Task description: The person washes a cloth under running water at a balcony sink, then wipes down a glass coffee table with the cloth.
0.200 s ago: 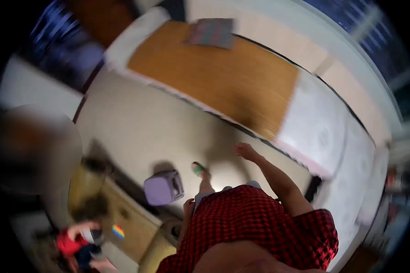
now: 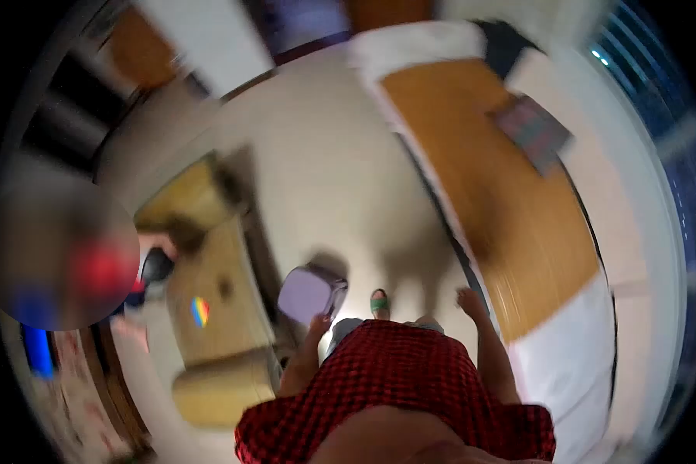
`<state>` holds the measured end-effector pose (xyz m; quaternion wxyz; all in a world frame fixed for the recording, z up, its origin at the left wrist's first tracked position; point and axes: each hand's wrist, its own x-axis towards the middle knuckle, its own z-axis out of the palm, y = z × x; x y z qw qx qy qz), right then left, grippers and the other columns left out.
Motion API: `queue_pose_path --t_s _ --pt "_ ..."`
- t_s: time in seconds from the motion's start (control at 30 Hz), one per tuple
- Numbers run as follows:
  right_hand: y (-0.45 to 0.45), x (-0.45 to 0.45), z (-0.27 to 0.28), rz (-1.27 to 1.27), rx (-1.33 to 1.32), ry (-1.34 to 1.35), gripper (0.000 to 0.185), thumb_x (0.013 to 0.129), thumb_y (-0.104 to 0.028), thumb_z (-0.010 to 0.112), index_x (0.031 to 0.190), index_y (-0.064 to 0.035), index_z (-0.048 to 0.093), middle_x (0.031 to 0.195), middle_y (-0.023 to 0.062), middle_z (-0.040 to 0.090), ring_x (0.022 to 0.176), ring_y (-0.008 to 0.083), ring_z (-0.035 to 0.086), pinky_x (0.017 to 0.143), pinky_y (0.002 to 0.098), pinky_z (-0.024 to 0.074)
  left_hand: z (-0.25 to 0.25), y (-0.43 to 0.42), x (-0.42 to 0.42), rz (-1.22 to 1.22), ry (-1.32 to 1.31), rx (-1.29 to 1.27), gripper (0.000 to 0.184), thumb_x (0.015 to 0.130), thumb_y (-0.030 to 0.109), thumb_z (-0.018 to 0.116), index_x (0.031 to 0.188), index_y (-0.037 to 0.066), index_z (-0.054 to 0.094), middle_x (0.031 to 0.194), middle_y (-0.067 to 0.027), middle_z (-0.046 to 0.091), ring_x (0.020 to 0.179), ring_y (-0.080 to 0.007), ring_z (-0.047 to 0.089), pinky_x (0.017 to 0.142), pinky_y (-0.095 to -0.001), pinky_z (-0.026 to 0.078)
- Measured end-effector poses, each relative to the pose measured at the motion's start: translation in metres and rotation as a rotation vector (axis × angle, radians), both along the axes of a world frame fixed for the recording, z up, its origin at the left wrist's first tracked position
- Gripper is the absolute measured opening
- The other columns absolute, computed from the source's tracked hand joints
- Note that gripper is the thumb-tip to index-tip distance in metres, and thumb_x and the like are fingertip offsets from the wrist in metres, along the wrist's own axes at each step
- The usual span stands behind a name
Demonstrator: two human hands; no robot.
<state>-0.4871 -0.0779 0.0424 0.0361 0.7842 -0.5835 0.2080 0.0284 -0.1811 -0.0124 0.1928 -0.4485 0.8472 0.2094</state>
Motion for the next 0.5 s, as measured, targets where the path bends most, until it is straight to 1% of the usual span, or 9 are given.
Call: queue_pose_path --t_s 0.03,0.07,0.1,0.13,0.2,0.37,0.43,0.47,0.5 --pt "-0.014 -0.009 -0.071 -0.022 -0.005 -0.106 0.018 0.082 -0.02 0.05 0.081 -0.0043 0.058 0.068 0.0079 0.054 0.053 0.0177 0.052 0.048 0.0312 0.0444 0.02 -0.046 0.016 0.243 0.129 -0.071 0.026 0.077 0.023 0.049 0.092 0.008 0.064 0.094 -0.0194 0.061 0.091 -0.0321 0.058 0.081 -0.0428 0.046" --pt "-0.022 -0.029 -0.062 -0.136 0.384 -0.366 0.018 0.083 -0.021 0.05 0.08 -0.0048 0.057 0.067 0.0075 0.054 0.053 0.0175 0.051 0.048 0.0311 0.0441 -0.02 -0.056 0.026 0.484 0.347 0.018 0.024 0.077 0.02 0.048 0.092 0.008 0.063 0.099 -0.0167 0.06 0.093 -0.0333 0.057 0.081 -0.0431 0.046" --pt "-0.047 -0.04 -0.04 -0.366 0.727 -0.671 0.018 0.083 -0.022 0.05 0.08 -0.0052 0.057 0.067 0.0072 0.054 0.053 0.0173 0.051 0.048 0.031 0.0437 0.03 -0.075 0.004 0.691 0.548 0.057 0.024 0.076 0.022 0.05 0.091 0.008 0.062 0.097 -0.0151 0.061 0.093 -0.0348 0.056 0.082 -0.0431 0.045" --pt "-0.064 -0.057 -0.042 -0.505 0.916 -0.756 0.019 0.083 -0.023 0.049 0.079 -0.0057 0.056 0.066 0.0068 0.053 0.053 0.0171 0.051 0.048 0.0308 0.0434 0.038 -0.093 -0.021 0.704 0.516 0.034 0.025 0.076 0.021 0.049 0.092 0.008 0.062 0.092 -0.0158 0.062 0.09 -0.0357 0.057 0.081 -0.0437 0.045" --pt "-0.121 -0.085 -0.047 -0.548 1.08 -0.726 0.02 0.084 -0.024 0.049 0.078 -0.0066 0.055 0.066 0.0062 0.053 0.053 0.0166 0.051 0.049 0.0306 0.0428 0.065 -0.138 -0.061 0.854 0.513 0.174 0.028 0.074 0.022 0.052 0.098 0.01 0.062 0.094 -0.0165 0.062 0.088 -0.0342 0.059 0.078 -0.0421 0.047" --pt "-0.292 -0.169 -0.076 -0.544 1.265 -0.529 0.022 0.085 -0.028 0.049 0.075 -0.009 0.053 0.063 0.0045 0.051 0.054 0.0156 0.05 0.049 0.0299 0.0411 0.004 -0.21 -0.101 1.099 0.489 0.162 0.029 0.075 0.026 0.057 0.097 0.007 0.06 0.096 -0.0131 0.062 0.091 -0.0301 0.059 0.076 -0.0405 0.048" --pt "-0.375 -0.204 -0.083 -0.496 1.279 -0.45 0.023 0.085 -0.03 0.048 0.074 -0.0099 0.052 0.062 0.0038 0.05 0.054 0.0151 0.05 0.049 0.0296 0.0405 -0.052 -0.217 -0.103 0.999 0.59 0.132 0.025 0.078 0.025 0.056 0.094 0.007 0.062 0.098 -0.0096 0.062 0.091 -0.0282 0.059 0.075 -0.0393 0.049" --pt "-0.412 -0.209 -0.085 -0.485 1.269 -0.424 0.024 0.086 -0.031 0.048 0.074 -0.0104 0.051 0.062 0.0034 0.05 0.054 0.0149 0.05 0.049 0.0295 0.0402 0.007 -0.248 -0.087 1.029 0.278 0.206 0.021 0.078 0.023 0.056 0.093 0.01 0.064 0.1 -0.0073 0.062 0.091 -0.0244 0.06 0.075 -0.0362 0.05" --pt "-0.456 -0.225 -0.091 -0.468 1.258 -0.387 0.025 0.086 -0.032 0.048 0.073 -0.0109 0.051 0.061 0.0031 0.05 0.054 0.0147 0.049 0.049 0.0294 0.0398 -0.022 -0.265 -0.082 0.658 -0.01 0.193 0.021 0.077 0.02 0.057 0.095 0.01 0.065 0.103 -0.0062 0.062 0.092 -0.0224 0.06 0.076 -0.0348 0.05"
